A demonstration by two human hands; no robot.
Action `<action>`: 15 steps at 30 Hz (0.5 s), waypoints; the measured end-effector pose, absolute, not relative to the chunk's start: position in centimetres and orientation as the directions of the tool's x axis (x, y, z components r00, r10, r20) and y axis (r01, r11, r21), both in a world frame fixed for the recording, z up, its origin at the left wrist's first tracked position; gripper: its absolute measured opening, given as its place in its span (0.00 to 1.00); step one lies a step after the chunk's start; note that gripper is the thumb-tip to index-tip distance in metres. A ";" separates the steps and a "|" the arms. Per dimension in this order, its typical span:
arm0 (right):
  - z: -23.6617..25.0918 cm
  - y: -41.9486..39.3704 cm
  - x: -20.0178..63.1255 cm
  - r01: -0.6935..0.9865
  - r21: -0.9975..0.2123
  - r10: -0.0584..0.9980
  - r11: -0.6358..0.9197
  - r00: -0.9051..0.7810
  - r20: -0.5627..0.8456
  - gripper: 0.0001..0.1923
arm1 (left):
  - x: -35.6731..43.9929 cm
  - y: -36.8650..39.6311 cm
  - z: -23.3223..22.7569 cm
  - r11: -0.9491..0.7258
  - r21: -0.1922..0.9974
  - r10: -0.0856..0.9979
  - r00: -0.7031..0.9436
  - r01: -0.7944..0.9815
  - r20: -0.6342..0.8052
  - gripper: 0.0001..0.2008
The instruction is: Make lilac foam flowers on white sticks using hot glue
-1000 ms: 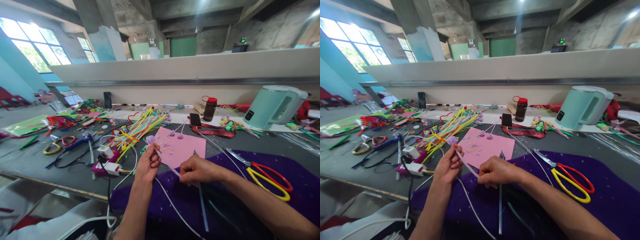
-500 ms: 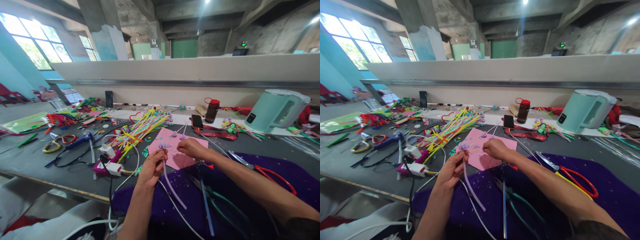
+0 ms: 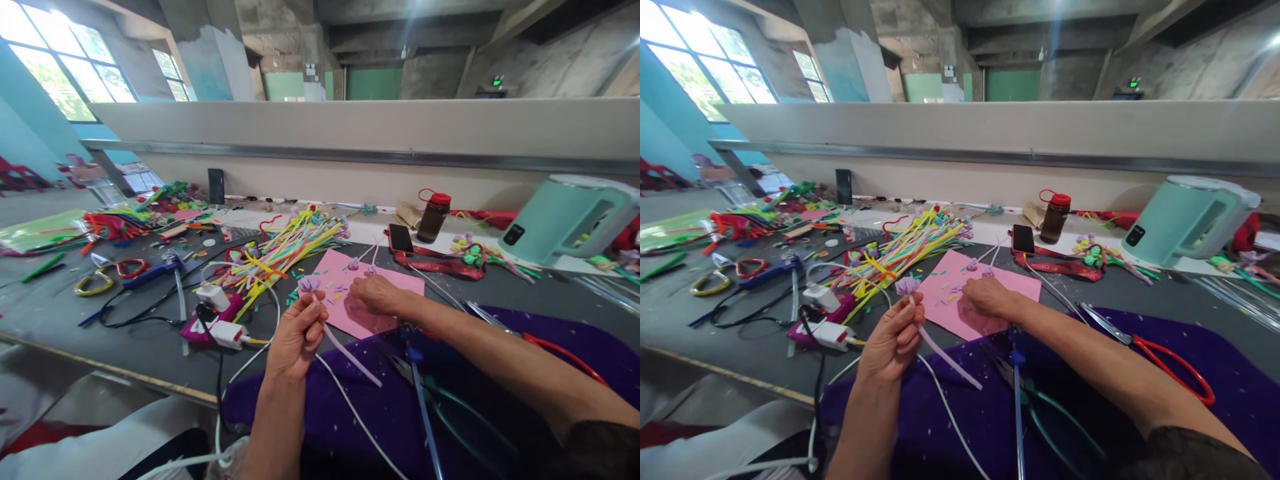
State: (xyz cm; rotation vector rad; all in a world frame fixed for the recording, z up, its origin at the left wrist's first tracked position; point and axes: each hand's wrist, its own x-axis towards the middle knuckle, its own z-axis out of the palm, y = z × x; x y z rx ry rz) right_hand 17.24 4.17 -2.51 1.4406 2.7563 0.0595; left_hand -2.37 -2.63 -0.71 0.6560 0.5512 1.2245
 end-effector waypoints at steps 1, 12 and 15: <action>-2.4 4.2 17.5 0.824 0.036 0.825 0.565 -0.565 -0.004 0.09 | -2.4 -2.6 -0.7 0.214 0.705 0.962 0.271 -0.676 -0.032 0.09; -1.9 5.6 17.2 0.870 -0.075 0.873 0.487 -0.487 0.024 0.16 | -1.8 -3.0 -1.1 0.231 0.705 0.959 0.279 -0.671 -0.049 0.09; -2.0 5.9 16.6 0.859 -0.086 0.862 0.505 -0.507 -0.004 0.14 | -1.8 -3.2 -0.9 0.245 0.718 0.958 0.278 -0.652 -0.074 0.11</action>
